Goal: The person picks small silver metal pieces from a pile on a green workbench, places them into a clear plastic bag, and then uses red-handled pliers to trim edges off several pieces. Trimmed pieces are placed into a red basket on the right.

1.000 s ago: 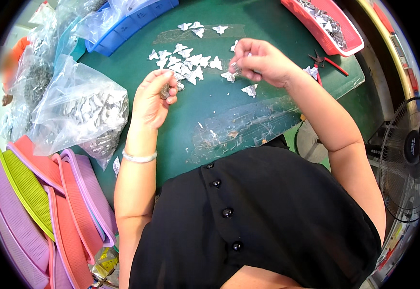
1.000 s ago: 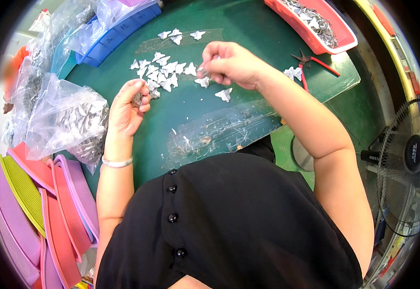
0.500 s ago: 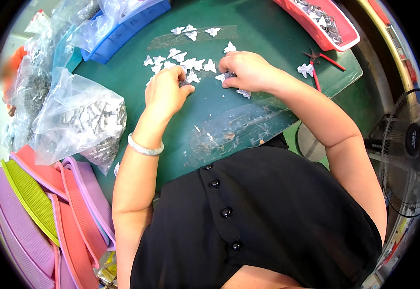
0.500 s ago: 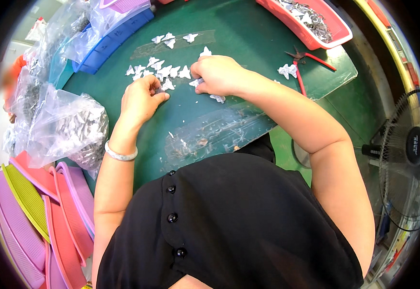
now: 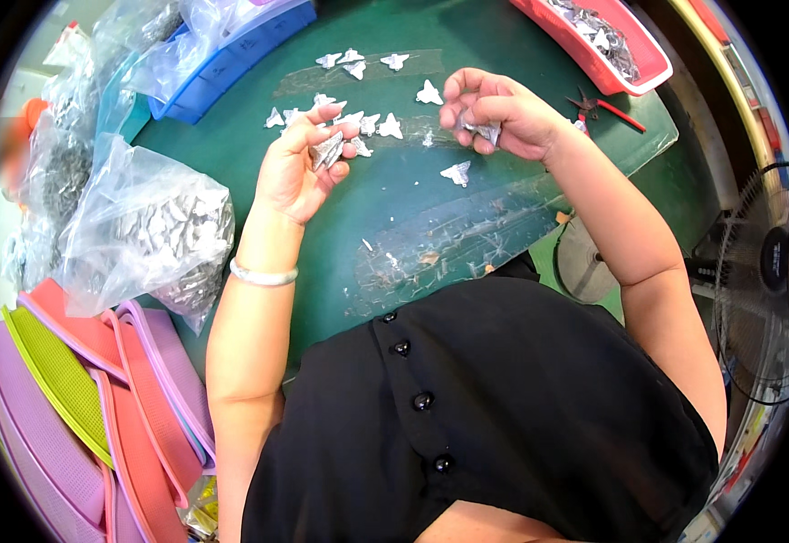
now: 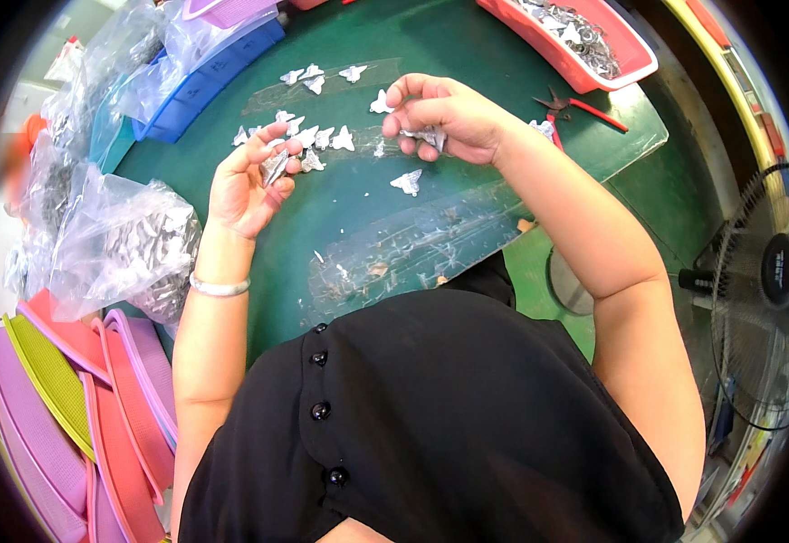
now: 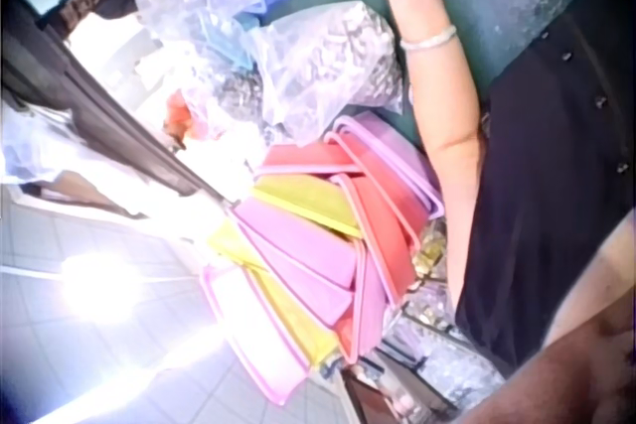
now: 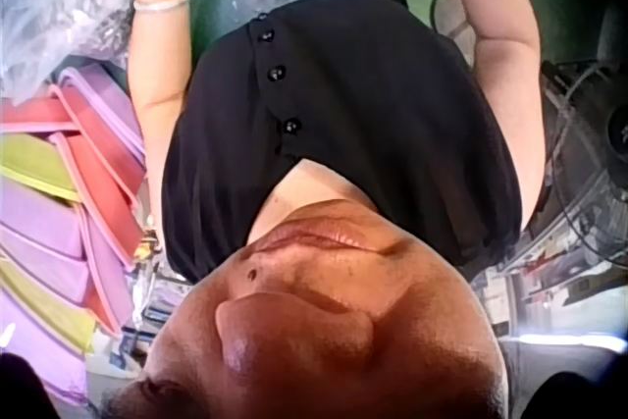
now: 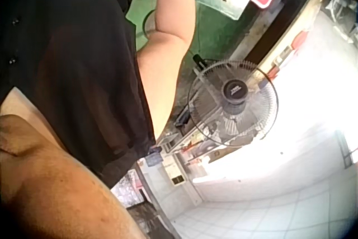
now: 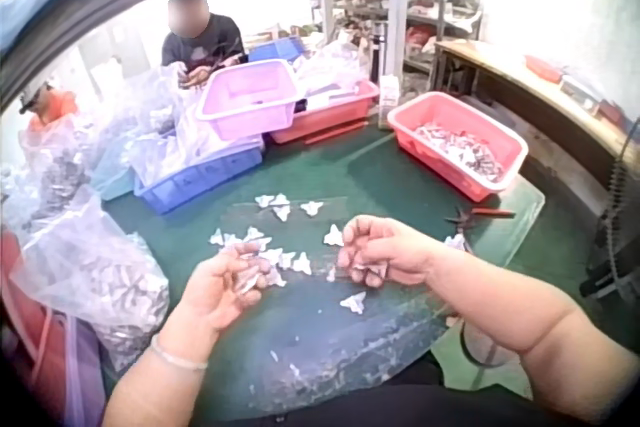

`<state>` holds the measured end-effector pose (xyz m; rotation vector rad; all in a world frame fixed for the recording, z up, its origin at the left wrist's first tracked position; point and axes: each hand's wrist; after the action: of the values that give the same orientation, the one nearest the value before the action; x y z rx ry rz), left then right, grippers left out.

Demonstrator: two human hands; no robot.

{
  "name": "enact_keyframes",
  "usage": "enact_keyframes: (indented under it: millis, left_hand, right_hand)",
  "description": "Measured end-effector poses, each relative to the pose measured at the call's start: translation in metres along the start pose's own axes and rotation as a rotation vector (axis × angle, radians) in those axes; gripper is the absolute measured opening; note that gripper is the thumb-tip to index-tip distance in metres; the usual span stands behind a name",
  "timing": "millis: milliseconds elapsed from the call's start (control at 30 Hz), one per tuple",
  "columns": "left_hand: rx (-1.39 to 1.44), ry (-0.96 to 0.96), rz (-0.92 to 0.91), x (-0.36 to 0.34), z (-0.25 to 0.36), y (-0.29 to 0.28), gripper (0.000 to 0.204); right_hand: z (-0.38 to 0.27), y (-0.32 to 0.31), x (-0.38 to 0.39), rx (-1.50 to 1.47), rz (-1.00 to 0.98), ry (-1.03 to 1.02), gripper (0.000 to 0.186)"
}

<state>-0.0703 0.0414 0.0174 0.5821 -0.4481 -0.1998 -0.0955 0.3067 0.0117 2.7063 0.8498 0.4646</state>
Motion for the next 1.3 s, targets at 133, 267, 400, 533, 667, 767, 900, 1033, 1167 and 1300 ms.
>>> enact_keyframes:
  millis: [133, 267, 400, 533, 667, 767, 900, 1033, 1167, 1300]
  left_hand:
    - [-0.565, 0.067, 0.051, -0.020, -0.005, 0.013, 0.027]
    - [-1.497, 0.298, 0.103, -0.042, -0.015, 0.020, 0.037]
    - [-1.834, 0.225, 0.078, -0.048, -0.012, 0.040, 0.039]
    - [-1.803, 0.062, 0.055, -0.055, -0.005, 0.044, 0.037]
    - [-1.731, 0.098, 0.070, -0.054, -0.005, 0.044, 0.033]
    - [-1.761, 0.147, 0.028, -0.055, -0.006, 0.043, 0.032]
    - [-1.803, -0.042, 0.000, -0.056, 0.003, 0.053, 0.031]
    - [-1.840, 0.024, -0.018, -0.056, 0.002, 0.055, 0.029]
    - [-1.901, 0.072, -0.010, -0.051, 0.000, 0.052, 0.028]
    - [-1.924, -0.013, -0.032, -0.053, 0.003, 0.052, 0.026]
  right_hand:
    - [0.000, 0.002, 0.006, 0.705, -0.006, 0.052, 0.021]
    - [0.006, 0.021, 0.013, 1.324, -0.046, -0.034, 0.031]
    - [0.015, 0.025, 0.015, 1.452, -0.042, -0.143, 0.029]
    - [0.020, 0.019, 0.014, 1.396, -0.047, -0.246, 0.025]
    - [0.005, 0.016, 0.006, 1.237, -0.042, -0.121, 0.021]
    - [0.000, -0.010, -0.020, 1.137, 0.129, -0.182, 0.026]
    - [-0.021, -0.015, -0.044, 1.244, 0.218, -0.097, 0.041]
    - [-0.011, -0.020, -0.065, 1.388, 0.119, -0.074, 0.044]
    - [-0.022, -0.014, -0.067, 1.348, 0.063, 0.020, 0.030]
    - [-0.023, -0.021, -0.061, 1.126, 0.123, 0.005, 0.018]
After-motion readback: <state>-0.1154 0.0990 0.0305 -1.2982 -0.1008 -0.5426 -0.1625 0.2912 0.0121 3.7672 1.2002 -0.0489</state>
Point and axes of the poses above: each hand's wrist, its own x-axis away from the middle knuckle, its own y-axis out of the palm, z = x × y, and after that the axes turned 2 degrees about -z, right-handed
